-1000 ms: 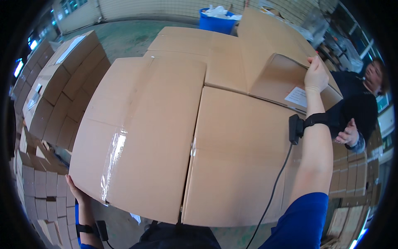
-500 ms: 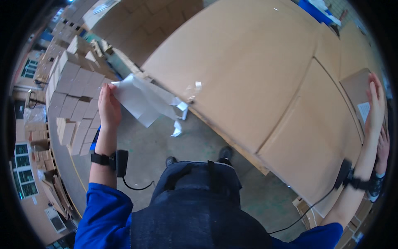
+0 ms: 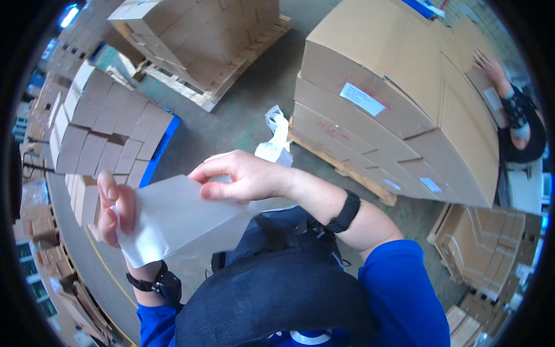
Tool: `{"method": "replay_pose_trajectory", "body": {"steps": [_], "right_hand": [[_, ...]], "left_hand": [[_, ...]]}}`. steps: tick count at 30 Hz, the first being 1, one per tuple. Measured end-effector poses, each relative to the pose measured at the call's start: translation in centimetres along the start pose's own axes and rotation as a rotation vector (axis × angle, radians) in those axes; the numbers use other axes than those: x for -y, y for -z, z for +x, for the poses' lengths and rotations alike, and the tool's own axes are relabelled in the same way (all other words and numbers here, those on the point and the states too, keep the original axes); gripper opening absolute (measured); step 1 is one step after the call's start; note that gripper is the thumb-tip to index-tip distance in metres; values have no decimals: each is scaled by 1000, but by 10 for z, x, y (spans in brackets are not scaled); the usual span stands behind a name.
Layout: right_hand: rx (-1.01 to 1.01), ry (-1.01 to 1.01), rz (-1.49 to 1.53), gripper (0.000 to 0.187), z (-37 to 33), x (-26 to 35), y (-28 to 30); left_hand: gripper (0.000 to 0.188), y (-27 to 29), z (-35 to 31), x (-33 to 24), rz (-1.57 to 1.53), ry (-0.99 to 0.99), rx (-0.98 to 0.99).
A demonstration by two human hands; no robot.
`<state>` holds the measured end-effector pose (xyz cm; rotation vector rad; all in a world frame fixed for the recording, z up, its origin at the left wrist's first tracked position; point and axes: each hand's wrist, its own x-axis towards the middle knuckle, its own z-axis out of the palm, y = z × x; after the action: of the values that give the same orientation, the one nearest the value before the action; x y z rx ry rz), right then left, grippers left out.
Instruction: Apply adhesive labels to cardboard boxes and organize them on pallets.
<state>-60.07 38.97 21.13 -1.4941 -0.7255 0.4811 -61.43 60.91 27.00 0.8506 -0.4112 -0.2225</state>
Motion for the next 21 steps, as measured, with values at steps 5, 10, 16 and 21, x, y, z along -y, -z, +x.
{"method": "replay_pose_trajectory", "body": {"steps": [5,10,16,21], "right_hand": [[-87,-81,270,24,26,-28,-24],[-150,-226,437,20,45,-44,-14],[-296,-93,502,29,67,-39,23],[-372,-19,203,22,81,-35,49]], "left_hand": [[14,69,-3,-16,-160,69,18],[12,107,21,-13,-304,77,-94],[37,121,93,-22,502,316,-576],[42,101,141,2,1165,79,304]]}}
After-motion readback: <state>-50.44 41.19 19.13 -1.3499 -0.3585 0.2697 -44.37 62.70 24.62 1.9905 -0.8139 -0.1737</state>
